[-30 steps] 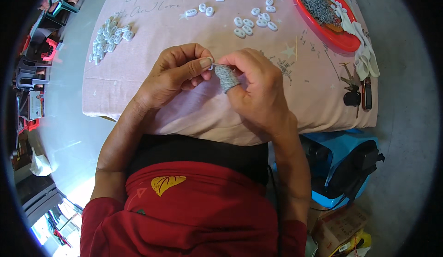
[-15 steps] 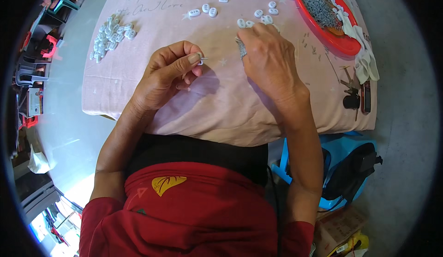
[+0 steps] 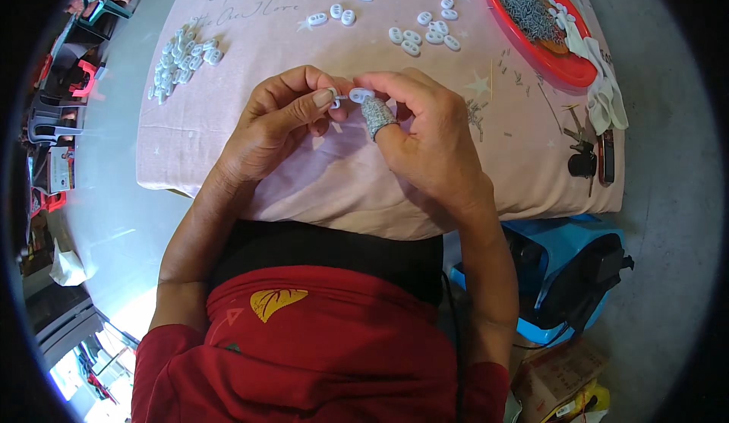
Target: The person assembles plastic cord locks by inserting small springs and inner pieces into plastic housings by hand and using a wooden stick.
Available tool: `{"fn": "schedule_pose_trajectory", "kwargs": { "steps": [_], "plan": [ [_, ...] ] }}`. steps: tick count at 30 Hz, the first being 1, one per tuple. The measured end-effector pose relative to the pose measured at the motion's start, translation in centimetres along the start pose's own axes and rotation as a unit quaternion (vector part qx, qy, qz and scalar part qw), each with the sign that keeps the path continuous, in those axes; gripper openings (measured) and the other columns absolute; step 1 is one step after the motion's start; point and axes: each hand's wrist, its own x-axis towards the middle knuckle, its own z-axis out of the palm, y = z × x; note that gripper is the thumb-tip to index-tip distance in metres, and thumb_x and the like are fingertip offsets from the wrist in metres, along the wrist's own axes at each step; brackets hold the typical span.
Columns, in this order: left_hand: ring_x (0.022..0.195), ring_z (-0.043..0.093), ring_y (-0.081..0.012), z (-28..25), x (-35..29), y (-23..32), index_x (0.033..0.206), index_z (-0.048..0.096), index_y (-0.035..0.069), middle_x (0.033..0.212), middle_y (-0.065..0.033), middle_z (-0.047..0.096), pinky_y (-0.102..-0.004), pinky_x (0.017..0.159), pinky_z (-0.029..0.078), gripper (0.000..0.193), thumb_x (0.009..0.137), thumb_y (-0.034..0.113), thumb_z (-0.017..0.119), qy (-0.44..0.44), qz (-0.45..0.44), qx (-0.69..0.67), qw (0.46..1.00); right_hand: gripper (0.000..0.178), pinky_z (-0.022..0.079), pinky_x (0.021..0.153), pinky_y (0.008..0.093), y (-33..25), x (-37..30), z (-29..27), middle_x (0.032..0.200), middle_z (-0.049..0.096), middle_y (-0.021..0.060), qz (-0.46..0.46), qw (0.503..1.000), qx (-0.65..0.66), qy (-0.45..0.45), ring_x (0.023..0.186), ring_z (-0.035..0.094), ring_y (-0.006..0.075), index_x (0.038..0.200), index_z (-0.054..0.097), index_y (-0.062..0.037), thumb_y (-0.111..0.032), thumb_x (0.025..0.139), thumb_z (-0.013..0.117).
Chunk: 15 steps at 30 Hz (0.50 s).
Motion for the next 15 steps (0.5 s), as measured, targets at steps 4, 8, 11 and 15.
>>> {"fn": "schedule_pose_trajectory", "kwargs": {
  "steps": [4, 8, 11, 15],
  "plan": [
    [0.088, 0.061, -0.0088, -0.3, -0.2, 0.2, 0.11, 0.064, 0.001, 0.103, -0.0073, 0.068, -0.0213, 0.075, 0.046, 0.021, 0.098, 0.018, 0.062, -0.023, -0.019, 0.011, 0.999, 0.031, 0.049, 0.068, 0.0272, 0.4, -0.1, 0.5, 0.092, 0.068, 0.011, -0.002, 1.0, 0.007, 0.018, 0.076, 0.061, 0.0159, 0.108, 0.068, 0.001, 0.006, 0.078, 0.061],
    [0.089, 0.061, -0.0092, -0.2, -0.1, 0.3, 0.11, 0.064, 0.0, 0.102, -0.0071, 0.068, -0.0218, 0.075, 0.046, 0.021, 0.098, 0.018, 0.062, -0.029, -0.012, 0.007, 0.999, 0.031, 0.047, 0.067, 0.0259, 0.6, -0.2, 0.6, 0.09, 0.066, 0.0086, -0.005, 0.999, 0.041, 0.02, 0.075, 0.059, 0.0148, 0.108, 0.069, 0.0003, 0.005, 0.078, 0.063],
    [0.088, 0.061, -0.0093, -0.3, -0.1, 0.3, 0.109, 0.064, 0.0, 0.103, -0.007, 0.068, -0.0222, 0.075, 0.047, 0.021, 0.098, 0.018, 0.062, -0.028, -0.016, 0.021, 0.999, 0.033, 0.047, 0.068, 0.0261, 0.4, -0.3, 0.7, 0.09, 0.065, 0.0073, 0.036, 0.997, 0.069, 0.019, 0.077, 0.058, 0.0143, 0.111, 0.068, 0.0, 0.005, 0.079, 0.063],
    [0.088, 0.061, -0.0094, -0.5, -0.1, 0.2, 0.109, 0.064, -0.001, 0.102, -0.0075, 0.068, -0.022, 0.075, 0.047, 0.021, 0.098, 0.017, 0.062, -0.037, -0.013, 0.009, 0.999, 0.037, 0.047, 0.068, 0.0256, 0.8, -0.4, 1.4, 0.093, 0.065, 0.0079, 0.007, 0.998, 0.053, 0.02, 0.08, 0.058, 0.0137, 0.115, 0.068, 0.0001, 0.006, 0.079, 0.06]
  ]
}}
